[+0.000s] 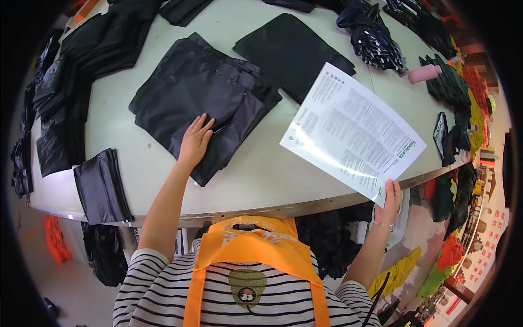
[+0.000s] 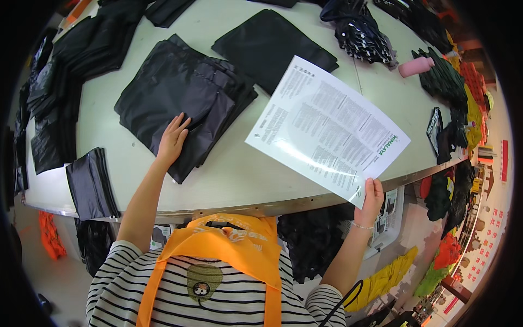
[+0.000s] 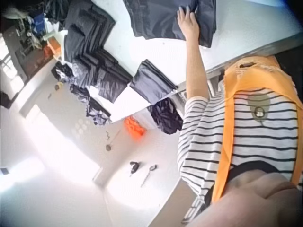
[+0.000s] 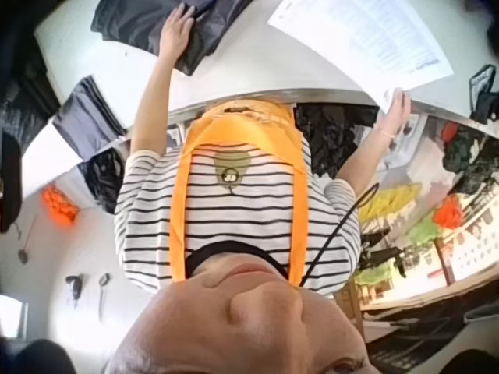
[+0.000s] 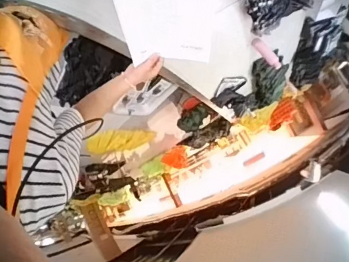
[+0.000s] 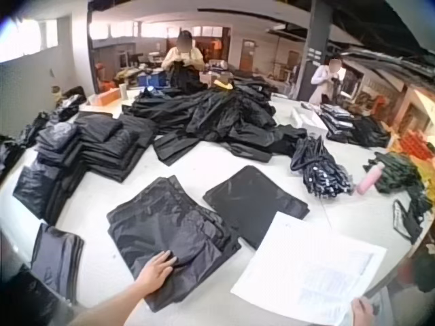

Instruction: The person folds black pants on a table, places a white paper insert between layers, and stacks the folded pants. The person repeats this process for multiple pairs of pants, maintaining a neat stack on the table.

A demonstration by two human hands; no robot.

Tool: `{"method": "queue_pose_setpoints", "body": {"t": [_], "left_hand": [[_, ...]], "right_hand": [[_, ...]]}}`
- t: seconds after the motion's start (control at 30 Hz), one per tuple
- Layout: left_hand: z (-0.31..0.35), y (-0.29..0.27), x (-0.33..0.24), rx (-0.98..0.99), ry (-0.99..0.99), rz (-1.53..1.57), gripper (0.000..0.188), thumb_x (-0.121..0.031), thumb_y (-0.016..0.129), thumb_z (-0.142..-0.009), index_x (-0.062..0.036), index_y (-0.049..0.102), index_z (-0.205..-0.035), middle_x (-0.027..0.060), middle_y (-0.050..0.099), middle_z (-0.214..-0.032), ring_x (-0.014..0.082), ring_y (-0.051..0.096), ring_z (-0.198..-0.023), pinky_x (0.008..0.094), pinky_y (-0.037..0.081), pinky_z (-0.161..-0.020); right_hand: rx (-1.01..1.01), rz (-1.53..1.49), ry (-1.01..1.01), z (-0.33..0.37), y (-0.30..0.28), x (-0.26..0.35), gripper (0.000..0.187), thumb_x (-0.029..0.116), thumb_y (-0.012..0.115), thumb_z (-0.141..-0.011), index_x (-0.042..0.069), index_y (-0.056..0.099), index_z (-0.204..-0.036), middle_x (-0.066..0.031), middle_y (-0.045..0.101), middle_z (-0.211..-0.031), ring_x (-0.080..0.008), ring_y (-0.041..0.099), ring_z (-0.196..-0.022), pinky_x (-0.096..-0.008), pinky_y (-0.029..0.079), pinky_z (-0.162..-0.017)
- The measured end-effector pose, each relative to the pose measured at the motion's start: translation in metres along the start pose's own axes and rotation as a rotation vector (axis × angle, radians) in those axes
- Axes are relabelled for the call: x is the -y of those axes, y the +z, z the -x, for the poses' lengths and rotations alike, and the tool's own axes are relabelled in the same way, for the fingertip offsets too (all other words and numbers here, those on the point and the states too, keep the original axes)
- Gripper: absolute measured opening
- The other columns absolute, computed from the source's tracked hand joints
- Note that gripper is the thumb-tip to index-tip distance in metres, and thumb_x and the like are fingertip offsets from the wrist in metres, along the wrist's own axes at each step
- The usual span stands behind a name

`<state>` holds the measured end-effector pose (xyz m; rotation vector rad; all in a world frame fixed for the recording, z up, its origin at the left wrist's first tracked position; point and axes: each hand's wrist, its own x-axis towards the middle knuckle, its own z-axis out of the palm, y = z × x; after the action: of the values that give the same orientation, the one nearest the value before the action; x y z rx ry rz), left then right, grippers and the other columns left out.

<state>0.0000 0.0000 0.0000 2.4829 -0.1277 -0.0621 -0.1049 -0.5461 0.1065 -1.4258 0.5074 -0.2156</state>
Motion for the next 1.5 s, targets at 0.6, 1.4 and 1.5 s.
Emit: {"method": "queue_pose_setpoints", "body": {"t": [0.6,1.4,1.5], "left_hand": [[0.015,0.005,-0.005,-0.080,0.001,0.016,0.035,-0.022,0.042,-0.098,-0.0091,0.058,-0.127,0.0142,0.045,-0.142,0.0322,0.039,-0.132,0.0417,0.029,-0.109],[0.009,-0.036,-0.023,-0.048,0.022,0.178,0.038,-0.023,0.042,-0.099,-0.0127,0.052,-0.134,0.0155,0.041,-0.145,0.0339,0.034,-0.136,0.0403,0.024,-0.113],[0.014,-0.033,-0.039,-0.045,0.051,0.137,0.038,-0.024,0.042,-0.100,-0.0116,0.052,-0.134,0.0163,0.041,-0.145,0.0348,0.035,-0.135,0.0409,0.025,-0.112]], "right_hand": [[0.789,-1.545,0.848,0.090,0.189,-0.046,0.019,0.006,0.043,-0.096,-0.002,0.056,-0.107,-0.0069,0.051,-0.053,-0.0119,0.044,-0.040,-0.0217,0.036,-0.034],[0.114,0.080,0.270,0.096,0.123,-0.018,0.023,0.006,0.054,-0.091,-0.010,0.059,-0.108,-0.0090,0.065,-0.098,-0.0117,0.061,-0.084,-0.0242,0.048,-0.076],[0.152,0.085,0.160,0.101,0.152,-0.039,0.026,0.007,0.054,-0.092,-0.010,0.058,-0.110,-0.0093,0.065,-0.099,-0.0113,0.061,-0.085,-0.0238,0.048,-0.076]]}}
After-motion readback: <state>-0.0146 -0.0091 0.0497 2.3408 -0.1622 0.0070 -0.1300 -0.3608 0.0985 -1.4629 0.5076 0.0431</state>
